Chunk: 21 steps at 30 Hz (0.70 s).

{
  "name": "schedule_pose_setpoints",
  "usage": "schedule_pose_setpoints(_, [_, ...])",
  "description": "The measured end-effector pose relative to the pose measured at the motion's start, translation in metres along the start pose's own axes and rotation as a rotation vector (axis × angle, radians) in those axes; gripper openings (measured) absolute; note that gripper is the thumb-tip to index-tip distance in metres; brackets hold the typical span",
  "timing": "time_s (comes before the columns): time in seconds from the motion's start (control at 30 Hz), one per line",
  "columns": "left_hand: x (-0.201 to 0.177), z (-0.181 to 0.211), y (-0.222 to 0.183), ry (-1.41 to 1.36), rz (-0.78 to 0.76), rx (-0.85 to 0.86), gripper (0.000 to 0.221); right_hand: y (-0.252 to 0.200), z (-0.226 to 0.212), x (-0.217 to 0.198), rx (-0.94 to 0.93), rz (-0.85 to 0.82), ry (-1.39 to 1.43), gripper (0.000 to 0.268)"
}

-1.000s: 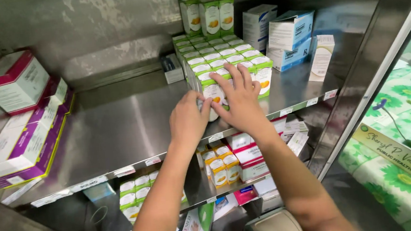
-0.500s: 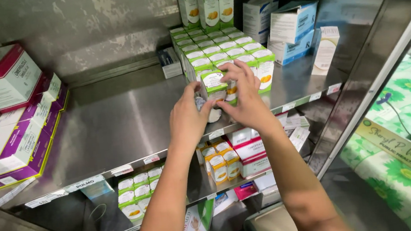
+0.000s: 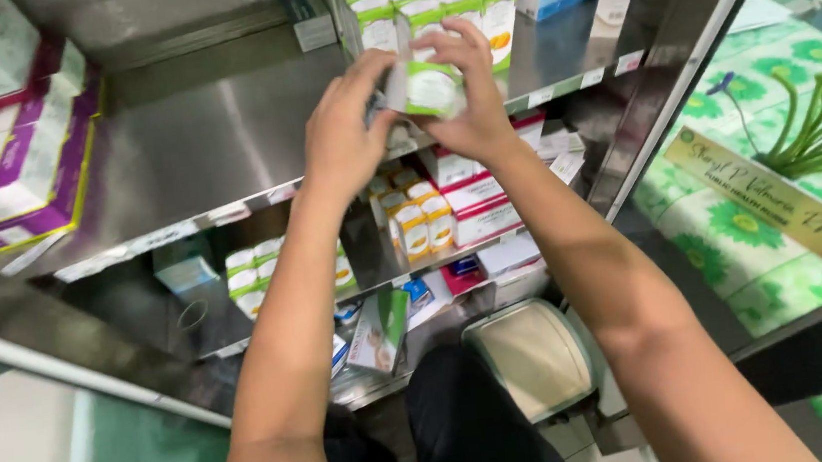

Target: The person repeatedly picks small green and white boxes from a metal shelf, wipes each box with a cloth, and returns it to the shelf. The person handles the boxes one at a time, turning them over to wipe multiple sides before placing them back.

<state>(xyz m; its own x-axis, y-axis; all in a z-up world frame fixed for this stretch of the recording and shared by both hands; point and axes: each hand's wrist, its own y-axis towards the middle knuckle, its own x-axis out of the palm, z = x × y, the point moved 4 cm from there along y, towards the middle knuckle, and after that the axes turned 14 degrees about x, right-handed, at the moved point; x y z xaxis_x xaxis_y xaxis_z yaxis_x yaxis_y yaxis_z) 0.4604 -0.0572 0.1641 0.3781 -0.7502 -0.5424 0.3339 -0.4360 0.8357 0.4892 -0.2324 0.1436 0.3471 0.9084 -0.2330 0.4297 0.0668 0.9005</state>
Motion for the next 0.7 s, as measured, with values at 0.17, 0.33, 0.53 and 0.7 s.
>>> schedule_pose_setpoints(0.17, [-0.046,0.088,-0.036,-0.376,0.193,0.049,0.027,-0.059,-0.065,-0.015,0.037,0.084,0.446,0.065])
schedule_pose_setpoints(0.33, [-0.056,0.127,-0.107,-0.68,0.514,-0.176,0.015,-0.129,-0.119,-0.022,0.365,0.086,1.176,0.05])
schedule_pose_setpoints(0.53, [-0.059,0.169,-0.207,-0.887,0.902,-0.668,0.045,-0.202,-0.229,-0.049,0.921,-0.113,1.738,0.053])
schedule_pose_setpoints(0.7, [-0.041,0.265,-0.285,-0.836,0.781,-0.781,0.05,-0.279,-0.282,-0.039,1.12,-0.281,1.876,0.056])
